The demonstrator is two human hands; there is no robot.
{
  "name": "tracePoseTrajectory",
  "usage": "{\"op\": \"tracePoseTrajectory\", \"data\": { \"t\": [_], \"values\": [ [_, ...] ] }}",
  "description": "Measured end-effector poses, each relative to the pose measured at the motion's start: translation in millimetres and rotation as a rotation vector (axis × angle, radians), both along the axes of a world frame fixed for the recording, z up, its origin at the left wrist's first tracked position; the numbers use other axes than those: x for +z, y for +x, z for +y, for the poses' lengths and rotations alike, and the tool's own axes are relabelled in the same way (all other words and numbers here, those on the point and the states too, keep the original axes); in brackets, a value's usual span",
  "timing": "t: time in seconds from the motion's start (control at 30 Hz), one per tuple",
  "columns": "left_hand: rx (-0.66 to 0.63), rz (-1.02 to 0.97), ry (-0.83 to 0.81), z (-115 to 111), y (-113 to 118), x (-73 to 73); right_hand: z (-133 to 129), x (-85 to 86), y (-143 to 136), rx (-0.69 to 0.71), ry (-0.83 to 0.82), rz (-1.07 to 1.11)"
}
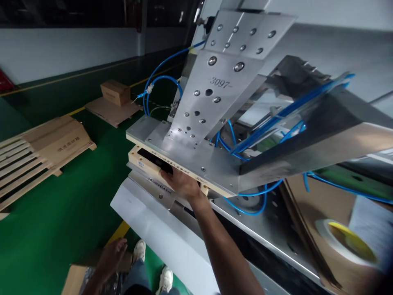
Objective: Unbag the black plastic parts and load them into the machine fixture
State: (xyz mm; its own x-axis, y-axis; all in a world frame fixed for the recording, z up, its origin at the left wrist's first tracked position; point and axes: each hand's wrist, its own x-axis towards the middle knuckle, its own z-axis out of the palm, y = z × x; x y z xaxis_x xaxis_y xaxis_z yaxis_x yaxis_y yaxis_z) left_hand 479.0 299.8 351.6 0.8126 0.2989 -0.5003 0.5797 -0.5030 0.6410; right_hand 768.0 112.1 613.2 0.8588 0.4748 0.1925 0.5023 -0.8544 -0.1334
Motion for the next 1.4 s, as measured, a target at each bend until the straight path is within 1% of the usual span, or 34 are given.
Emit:
{"op": "tracePoseTrajectory", "data": {
  "t": [0.07,0.1,0.13,0.17,0.2,0.23,0.3,0.33,0.37,0.4,0.43,0.47,0.53,0.6,0.7,0.77,0.83,0.87,0.9,0.93,0.97,1.0,1.07,1.13,1.17,1.2,1.23,1.27,1.3,1.33,1.4],
  "values": [
    [0.073,-0.063,0.026,16.9,14.3,21.2,-5.3,-1.4,-17.2,-0.010,0.007,-0.018],
    [0.119,-0.116,0.057,25.5,23.8,36.1,-9.8,-3.4,-27.6,-0.030,0.017,-0.057],
    [0.164,-0.187,0.098,33.3,35.8,54.1,-15.0,-6.3,-38.3,-0.060,0.028,-0.117],
    [0.233,-0.358,0.173,39.6,50.8,74.9,-20.5,-10.3,-48.6,-0.097,0.037,-0.190],
    [0.262,-0.540,0.242,44.0,68.9,97.9,-25.7,-15.1,-57.8,-0.137,0.044,-0.266],
    [0.251,-0.717,0.312,46.1,89.8,122.1,-30.3,-20.4,-65.4,-0.173,0.044,-0.330],
    [0.107,-0.988,0.441,44.4,136.5,168.7,-37.2,-30.6,-75.0,-0.207,0.028,-0.394],
    [-0.035,-1.068,0.490,41.3,160.1,188.4,-39.5,-34.9,-77.1,-0.206,0.020,-0.400],
    [-0.171,-1.099,0.542,37.6,182.0,204.3,-41.1,-38.4,-77.9,-0.200,0.016,-0.398],
    [-0.292,-1.102,0.597,34.0,201.4,215.8,-42.1,-41.0,-77.6,-0.194,0.018,-0.393],
    [-0.368,-1.091,0.653,31.1,217.4,222.9,-42.6,-42.8,-76.8,-0.190,0.028,-0.386],
    [-0.421,-1.063,0.699,29.3,229.6,226.1,-42.6,-43.9,-75.7,-0.189,0.044,-0.380],
    [-0.467,-1.012,0.761,29.8,243.3,224.5,-40.8,-44.1,-73.8,-0.191,0.081,-0.355],
    [-0.475,-0.988,0.786,34.7,245.8,219.9,-36.3,-41.8,-74.1,-0.201,0.110,-0.310],
    [-0.498,-1.026,0.777,43.7,237.9,218.7,-28.8,-36.5,-83.2,-0.227,0.142,-0.237],
    [-0.505,-1.123,0.731,46.2,225.9,218.5,-27.6,-36.1,-99.8,-0.219,0.182,-0.224],
    [-0.402,-1.223,0.695,43.1,203.1,212.5,-30.8,-40.9,-130.2,-0.186,0.248,-0.246],
    [-0.339,-1.287,0.646,38.6,186.1,206.2,-33.9,-45.1,-151.4,-0.148,0.282,-0.247],
    [-0.271,-1.326,0.591,31.6,165.1,197.6,-38.1,-50.2,-176.1,-0.107,0.318,-0.240],
    [-0.193,-1.320,0.551,21.4,140.7,187.2,-43.8,-55.6,-203.4,-0.060,0.349,-0.221],
    [-0.168,-1.291,0.510,7.7,114.0,175.4,-51.4,-60.9,-231.8,-0.017,0.382,-0.199],
    [-0.207,-1.264,0.474,-9.8,86.5,162.9,-61.4,-65.6,-260.0,0.029,0.417,-0.179],
    [-0.287,-1.173,0.418,-54.6,34.7,138.3,-88.9,-72.1,-310.9,0.113,0.471,-0.125],
    [-0.464,-1.137,0.356,-106.6,-6.1,117.4,-126.0,-74.4,-350.0,0.135,0.538,-0.124],
    [-0.585,-1.122,0.353,-132.2,-21.6,109.1,-148.0,-74.5,-365.1,0.107,0.574,-0.150],
    [-0.667,-1.108,0.356,-155.8,-34.3,102.3,-172.2,-74.6,-377.8,0.045,0.605,-0.196],
    [-0.718,-1.095,0.363,-176.6,-44.8,96.9,-198.9,-75.2,-389.0,-0.052,0.621,-0.263],
    [-0.737,-1.082,0.376,-193.9,-53.8,92.6,-228.2,-76.7,-399.1,-0.187,0.614,-0.351],
    [-0.726,-1.072,0.390,-207.5,-61.6,88.9,-260.3,-79.5,-408.9,-0.343,0.579,-0.449],
    [-0.701,-1.064,0.406,-217.5,-68.5,85.5,-295.1,-83.6,-419.1,-0.503,0.510,-0.546],
    [-0.635,-1.060,0.435,-228.1,-79.0,78.5,-371.1,-95.0,-441.7,-0.795,0.326,-0.677]
  ]
}}
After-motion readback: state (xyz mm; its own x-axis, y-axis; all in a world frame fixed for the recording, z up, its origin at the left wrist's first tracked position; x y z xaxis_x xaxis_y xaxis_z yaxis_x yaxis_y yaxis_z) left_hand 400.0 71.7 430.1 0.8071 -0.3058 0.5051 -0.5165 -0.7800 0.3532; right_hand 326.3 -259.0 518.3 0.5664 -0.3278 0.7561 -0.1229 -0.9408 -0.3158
